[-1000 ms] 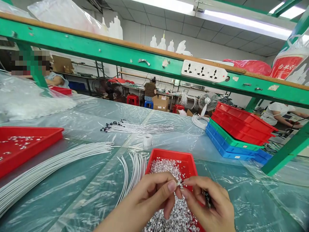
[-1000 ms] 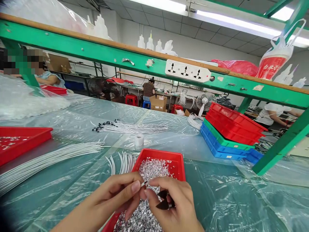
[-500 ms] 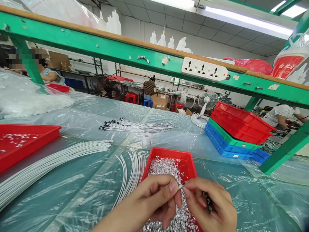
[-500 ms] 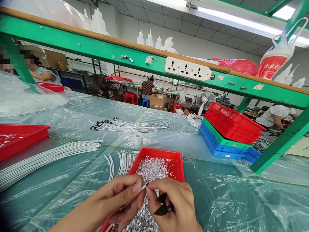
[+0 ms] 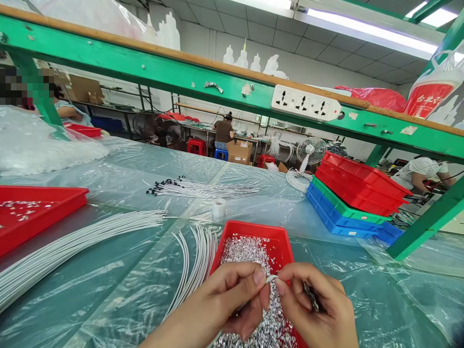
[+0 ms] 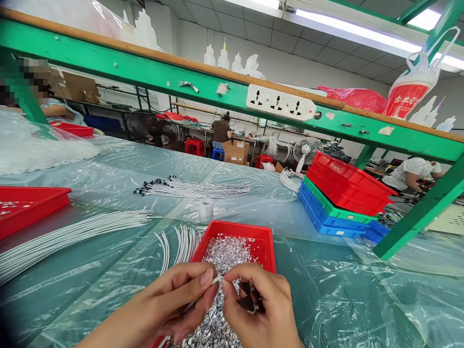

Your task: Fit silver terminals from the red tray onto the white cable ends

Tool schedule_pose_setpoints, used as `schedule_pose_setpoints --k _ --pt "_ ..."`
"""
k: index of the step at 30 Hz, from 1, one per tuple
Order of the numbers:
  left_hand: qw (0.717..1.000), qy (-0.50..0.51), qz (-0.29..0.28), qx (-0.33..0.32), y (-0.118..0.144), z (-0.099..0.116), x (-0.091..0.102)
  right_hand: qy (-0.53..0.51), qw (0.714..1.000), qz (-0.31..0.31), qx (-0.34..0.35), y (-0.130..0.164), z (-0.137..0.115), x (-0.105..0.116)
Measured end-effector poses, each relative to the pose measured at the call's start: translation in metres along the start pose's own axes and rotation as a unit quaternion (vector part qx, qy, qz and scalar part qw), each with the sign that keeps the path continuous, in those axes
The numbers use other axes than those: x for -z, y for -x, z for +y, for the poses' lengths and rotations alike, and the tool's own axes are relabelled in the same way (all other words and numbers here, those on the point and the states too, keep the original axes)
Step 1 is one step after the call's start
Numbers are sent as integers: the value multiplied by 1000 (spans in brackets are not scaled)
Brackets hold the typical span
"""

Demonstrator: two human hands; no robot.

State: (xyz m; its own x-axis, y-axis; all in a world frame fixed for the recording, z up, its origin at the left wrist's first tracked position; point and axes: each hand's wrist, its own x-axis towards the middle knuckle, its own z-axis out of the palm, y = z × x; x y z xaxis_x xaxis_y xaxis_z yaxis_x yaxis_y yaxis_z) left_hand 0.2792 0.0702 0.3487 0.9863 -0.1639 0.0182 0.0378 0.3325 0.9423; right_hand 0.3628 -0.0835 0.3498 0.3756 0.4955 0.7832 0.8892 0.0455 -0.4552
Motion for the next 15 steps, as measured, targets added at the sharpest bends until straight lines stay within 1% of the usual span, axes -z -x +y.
schedule_pose_setpoints --k 9,13,15 --pt "1000 -11 5 -2 -4 0 1 -10 999 16 -28 3 -1 -3" --pt "999 -31 4 -19 -5 1 0 -16 999 25 -37 3 -2 -4" --pt "998 -53 17 -26 -5 2 -2 -23 999 28 -41 3 -2 -4"
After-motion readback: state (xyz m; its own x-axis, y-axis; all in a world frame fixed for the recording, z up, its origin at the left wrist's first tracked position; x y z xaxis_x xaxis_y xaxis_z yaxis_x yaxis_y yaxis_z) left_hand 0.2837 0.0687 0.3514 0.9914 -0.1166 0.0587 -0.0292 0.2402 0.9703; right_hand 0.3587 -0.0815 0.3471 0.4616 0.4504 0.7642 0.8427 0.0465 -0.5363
